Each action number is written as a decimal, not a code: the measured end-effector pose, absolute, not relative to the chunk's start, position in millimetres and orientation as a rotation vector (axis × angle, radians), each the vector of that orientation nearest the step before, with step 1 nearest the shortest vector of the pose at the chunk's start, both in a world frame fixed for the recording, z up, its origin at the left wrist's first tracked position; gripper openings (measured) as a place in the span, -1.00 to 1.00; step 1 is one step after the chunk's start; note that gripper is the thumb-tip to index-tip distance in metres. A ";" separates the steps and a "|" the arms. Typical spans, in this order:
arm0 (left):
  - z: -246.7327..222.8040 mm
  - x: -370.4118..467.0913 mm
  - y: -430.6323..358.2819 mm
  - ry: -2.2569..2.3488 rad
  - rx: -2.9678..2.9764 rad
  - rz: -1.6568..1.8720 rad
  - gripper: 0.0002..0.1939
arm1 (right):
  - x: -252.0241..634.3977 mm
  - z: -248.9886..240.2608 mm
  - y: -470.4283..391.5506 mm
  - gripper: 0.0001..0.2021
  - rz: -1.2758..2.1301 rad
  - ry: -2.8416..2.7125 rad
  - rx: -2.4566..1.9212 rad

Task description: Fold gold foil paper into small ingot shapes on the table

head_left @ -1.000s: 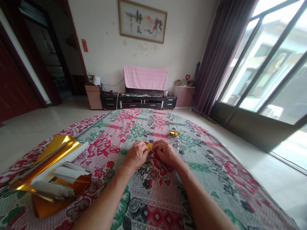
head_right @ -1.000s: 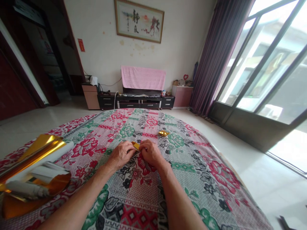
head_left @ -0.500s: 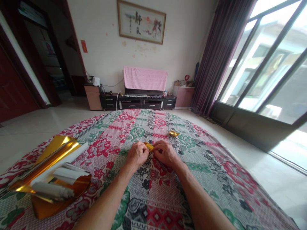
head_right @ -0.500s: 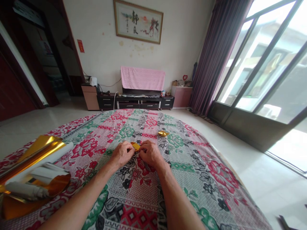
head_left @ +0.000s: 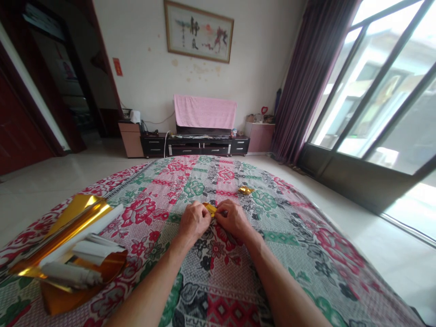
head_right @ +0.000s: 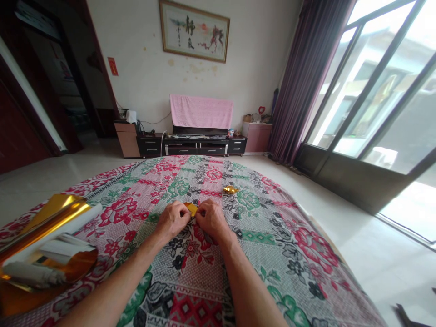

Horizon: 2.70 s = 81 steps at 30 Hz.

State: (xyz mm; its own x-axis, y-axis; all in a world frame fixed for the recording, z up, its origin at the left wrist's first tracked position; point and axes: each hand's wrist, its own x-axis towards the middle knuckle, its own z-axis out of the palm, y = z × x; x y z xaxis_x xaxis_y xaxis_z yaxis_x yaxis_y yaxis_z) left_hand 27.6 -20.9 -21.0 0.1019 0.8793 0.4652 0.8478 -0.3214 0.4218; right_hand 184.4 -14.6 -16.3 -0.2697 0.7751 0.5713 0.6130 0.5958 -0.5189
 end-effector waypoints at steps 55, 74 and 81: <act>-19.0 25.5 -20.0 1.659 2.196 1.008 -0.77 | 183.5 -19.1 -27.1 -0.69 0.147 -2.027 -1.176; -25.3 21.7 -17.5 1.623 2.337 1.193 -0.50 | 180.9 -16.1 -32.2 -0.71 0.196 -1.994 -1.131; -21.3 21.3 -20.1 1.620 2.357 1.066 -0.58 | 180.6 -13.7 -32.3 -0.72 0.105 -1.873 -1.292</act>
